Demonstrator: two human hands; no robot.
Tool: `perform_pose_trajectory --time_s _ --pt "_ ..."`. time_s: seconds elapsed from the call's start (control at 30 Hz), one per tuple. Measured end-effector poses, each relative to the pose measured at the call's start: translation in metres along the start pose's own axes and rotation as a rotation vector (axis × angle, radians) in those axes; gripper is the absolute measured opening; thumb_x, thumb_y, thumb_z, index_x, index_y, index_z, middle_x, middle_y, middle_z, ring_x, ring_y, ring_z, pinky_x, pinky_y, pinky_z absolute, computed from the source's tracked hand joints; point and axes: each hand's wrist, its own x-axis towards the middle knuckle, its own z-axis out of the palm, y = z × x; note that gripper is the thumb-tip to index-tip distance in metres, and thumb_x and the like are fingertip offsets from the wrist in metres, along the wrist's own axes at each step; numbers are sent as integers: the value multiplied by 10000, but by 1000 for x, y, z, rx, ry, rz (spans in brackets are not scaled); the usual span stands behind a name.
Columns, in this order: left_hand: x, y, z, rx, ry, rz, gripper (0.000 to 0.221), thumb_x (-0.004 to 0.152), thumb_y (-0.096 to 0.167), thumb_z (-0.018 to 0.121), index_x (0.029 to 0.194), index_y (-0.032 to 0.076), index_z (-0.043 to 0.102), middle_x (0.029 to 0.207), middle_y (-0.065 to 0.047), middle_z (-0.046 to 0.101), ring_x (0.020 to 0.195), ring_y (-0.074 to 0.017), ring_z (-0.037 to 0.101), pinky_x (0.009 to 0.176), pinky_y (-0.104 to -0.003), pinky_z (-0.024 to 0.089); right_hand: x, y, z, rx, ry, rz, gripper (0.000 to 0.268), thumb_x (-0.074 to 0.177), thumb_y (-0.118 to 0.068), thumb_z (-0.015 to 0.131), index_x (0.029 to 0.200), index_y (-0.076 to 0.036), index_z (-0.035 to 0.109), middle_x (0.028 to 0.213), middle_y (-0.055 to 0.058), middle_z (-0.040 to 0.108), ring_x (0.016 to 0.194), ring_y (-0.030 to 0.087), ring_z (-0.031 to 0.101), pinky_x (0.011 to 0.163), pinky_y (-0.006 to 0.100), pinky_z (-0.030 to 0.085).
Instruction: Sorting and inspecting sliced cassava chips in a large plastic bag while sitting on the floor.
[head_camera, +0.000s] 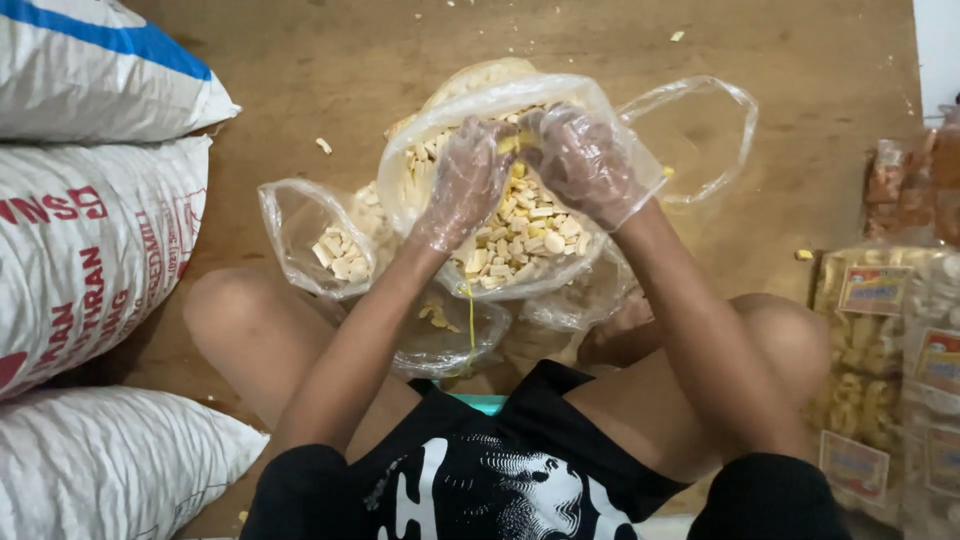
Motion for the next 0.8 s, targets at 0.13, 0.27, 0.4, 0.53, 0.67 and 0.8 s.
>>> perform_pose_trajectory --time_s 0.13,0.27,0.4,0.53,0.67,0.8 --pt "33 23 14 29 110 193 249 943 71 703 1171 130 625 1000 -102 571 878 -315 625 745 -414 594 -13 14 -48 13 17 55 316 921 -195 790 1147 -23 651 988 146 675 885 341 704 725 451 596" --pt "63 54 42 26 250 459 333 966 10 689 1239 133 541 1012 -60 668 844 -211 589 712 -330 571 -26 35 -90 10 41 150 310 934 -162 783 1162 4 656 1030 155 687 901 327 705 747 432 596" --pt "79 91 54 -14 188 512 309 1016 67 628 1294 135 512 1083 -66 635 875 -212 624 762 -356 587 -41 47 -124 -7 61 255 306 942 -141 779 1172 21 659 1058 160 695 911 318 706 762 419 596" --pt "91 114 79 -69 160 534 336 975 88 695 1265 144 533 1053 -78 683 865 -256 648 803 -418 558 -49 51 -156 -14 80 353 301 954 -109 772 1187 48 663 1101 169 706 927 304 708 785 400 597" --pt "87 107 114 -58 109 563 429 1008 145 704 1384 137 497 1189 -116 693 1080 -321 694 1063 -469 510 -56 41 -185 -24 102 449 297 966 -77 765 1202 74 666 1143 178 718 943 291 709 807 381 597" --pt "93 117 120 -93 98 605 311 1007 164 671 1285 113 543 1107 -91 683 905 -257 658 817 -409 560 -40 29 -207 -26 109 511 294 974 -55 760 1212 92 669 1171 184 726 954 282 710 822 368 598"
